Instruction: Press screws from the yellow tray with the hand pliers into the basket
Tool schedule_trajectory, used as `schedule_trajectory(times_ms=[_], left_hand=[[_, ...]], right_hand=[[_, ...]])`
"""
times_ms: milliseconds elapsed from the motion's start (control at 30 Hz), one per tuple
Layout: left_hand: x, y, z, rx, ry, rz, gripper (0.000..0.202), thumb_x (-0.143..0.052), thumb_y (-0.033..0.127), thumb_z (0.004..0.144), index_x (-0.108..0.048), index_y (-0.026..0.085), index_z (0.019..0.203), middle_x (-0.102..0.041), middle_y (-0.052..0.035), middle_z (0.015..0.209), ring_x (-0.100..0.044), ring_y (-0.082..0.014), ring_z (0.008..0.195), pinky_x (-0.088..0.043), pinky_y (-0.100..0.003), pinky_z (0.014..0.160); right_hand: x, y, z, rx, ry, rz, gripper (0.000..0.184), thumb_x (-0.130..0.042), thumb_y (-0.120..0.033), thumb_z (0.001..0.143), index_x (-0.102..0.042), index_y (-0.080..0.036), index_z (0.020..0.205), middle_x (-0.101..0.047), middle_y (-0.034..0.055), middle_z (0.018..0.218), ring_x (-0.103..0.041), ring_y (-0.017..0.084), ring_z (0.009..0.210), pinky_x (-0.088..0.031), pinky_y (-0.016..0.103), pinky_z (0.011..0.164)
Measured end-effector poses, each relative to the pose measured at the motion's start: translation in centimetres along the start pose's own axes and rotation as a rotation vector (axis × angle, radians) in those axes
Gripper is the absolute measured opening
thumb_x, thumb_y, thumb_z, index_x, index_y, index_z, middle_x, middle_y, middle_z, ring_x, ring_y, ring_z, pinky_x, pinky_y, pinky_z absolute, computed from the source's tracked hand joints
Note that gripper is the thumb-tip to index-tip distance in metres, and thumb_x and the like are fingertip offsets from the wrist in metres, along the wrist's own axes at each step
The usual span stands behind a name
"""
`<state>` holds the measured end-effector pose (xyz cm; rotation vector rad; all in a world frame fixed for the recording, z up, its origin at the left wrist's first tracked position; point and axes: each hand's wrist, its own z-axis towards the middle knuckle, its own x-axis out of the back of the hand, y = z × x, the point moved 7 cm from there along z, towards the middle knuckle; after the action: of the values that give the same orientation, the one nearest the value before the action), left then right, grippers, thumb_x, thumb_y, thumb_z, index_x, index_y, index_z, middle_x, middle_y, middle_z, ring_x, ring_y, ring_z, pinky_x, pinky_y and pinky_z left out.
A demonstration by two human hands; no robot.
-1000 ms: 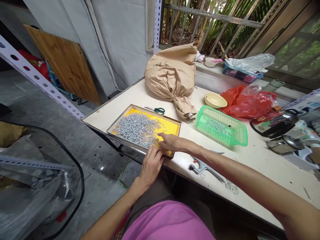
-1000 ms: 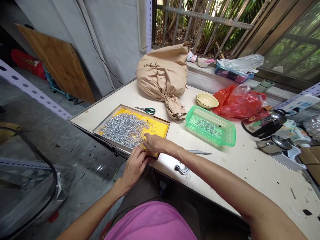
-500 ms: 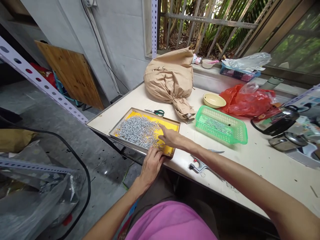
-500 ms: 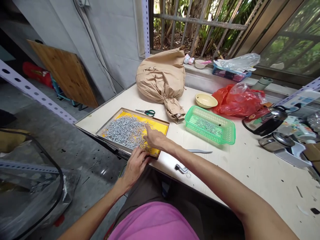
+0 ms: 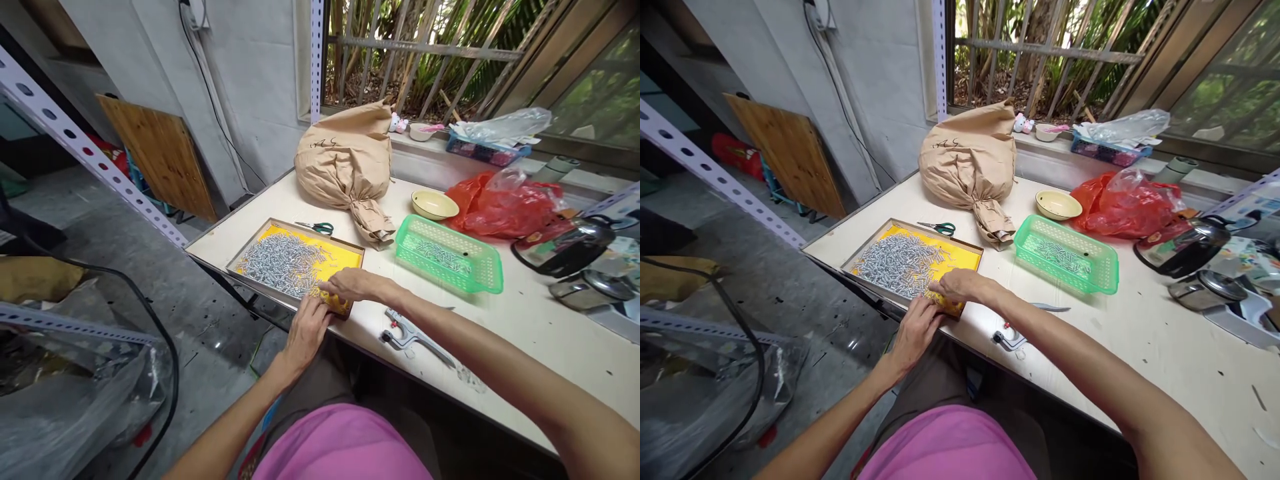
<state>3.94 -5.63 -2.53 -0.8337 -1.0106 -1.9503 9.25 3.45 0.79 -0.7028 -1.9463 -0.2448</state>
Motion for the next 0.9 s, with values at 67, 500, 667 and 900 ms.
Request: schedule_trajectory(times_ms=[67, 500, 667, 900], left_hand=[[0.0, 0.0, 0.0, 0.005, -0.002, 0.018, 0.009, -0.049, 0.015, 0.089, -0.057, 0.018, 0.093, -0.057, -0.0048, 0.094, -0.054, -0.0203, 0.098, -0.039, -0.046, 0.105], [0.0, 0.1, 0.1, 0.008, -0.002, -0.011, 0.011, -0.048, 0.015, 0.091, -0.057, 0.019, 0.095, -0.061, -0.0047, 0.095, -0.058, -0.0190, 0.099, -0.037, -0.047, 0.108], [0.1, 0.3, 0.1, -0.001, 0.018, -0.016, 0.012, -0.049, 0.015, 0.090, -0.057, 0.020, 0.098, -0.061, -0.0032, 0.093, -0.059, -0.0178, 0.094, -0.038, -0.047, 0.108], [0.6, 0.2, 0.0, 0.041, 0.074, -0.060, 0.017, -0.051, 0.011, 0.088, -0.056, 0.019, 0.102, -0.059, -0.0056, 0.100, -0.055, -0.0208, 0.103, -0.040, -0.046, 0.105]], right_hand=[[-0.4, -0.4, -0.5, 0.082, -0.098, -0.063, 0.036, -0.032, -0.033, 0.099, -0.060, -0.019, 0.117, -0.071, 0.0113, 0.094, -0.065, 0.021, 0.087, -0.042, 0.027, 0.066], [0.4, 0.1, 0.4, 0.028, -0.077, 0.111, 0.032, -0.036, -0.031, 0.096, -0.063, -0.014, 0.103, -0.069, 0.0107, 0.099, -0.065, 0.017, 0.082, -0.043, 0.023, 0.065], [0.7, 2.4, 0.4, -0.198, 0.018, 0.189, 0.037, -0.032, -0.035, 0.097, -0.060, -0.012, 0.106, -0.067, 0.0177, 0.102, -0.066, 0.023, 0.089, -0.045, 0.030, 0.069], [-2.0, 0.7, 0.9, -0.300, 0.006, 0.406, 0.033, -0.043, -0.038, 0.092, -0.057, -0.011, 0.105, -0.064, 0.0233, 0.109, -0.062, 0.032, 0.103, -0.046, 0.039, 0.080]])
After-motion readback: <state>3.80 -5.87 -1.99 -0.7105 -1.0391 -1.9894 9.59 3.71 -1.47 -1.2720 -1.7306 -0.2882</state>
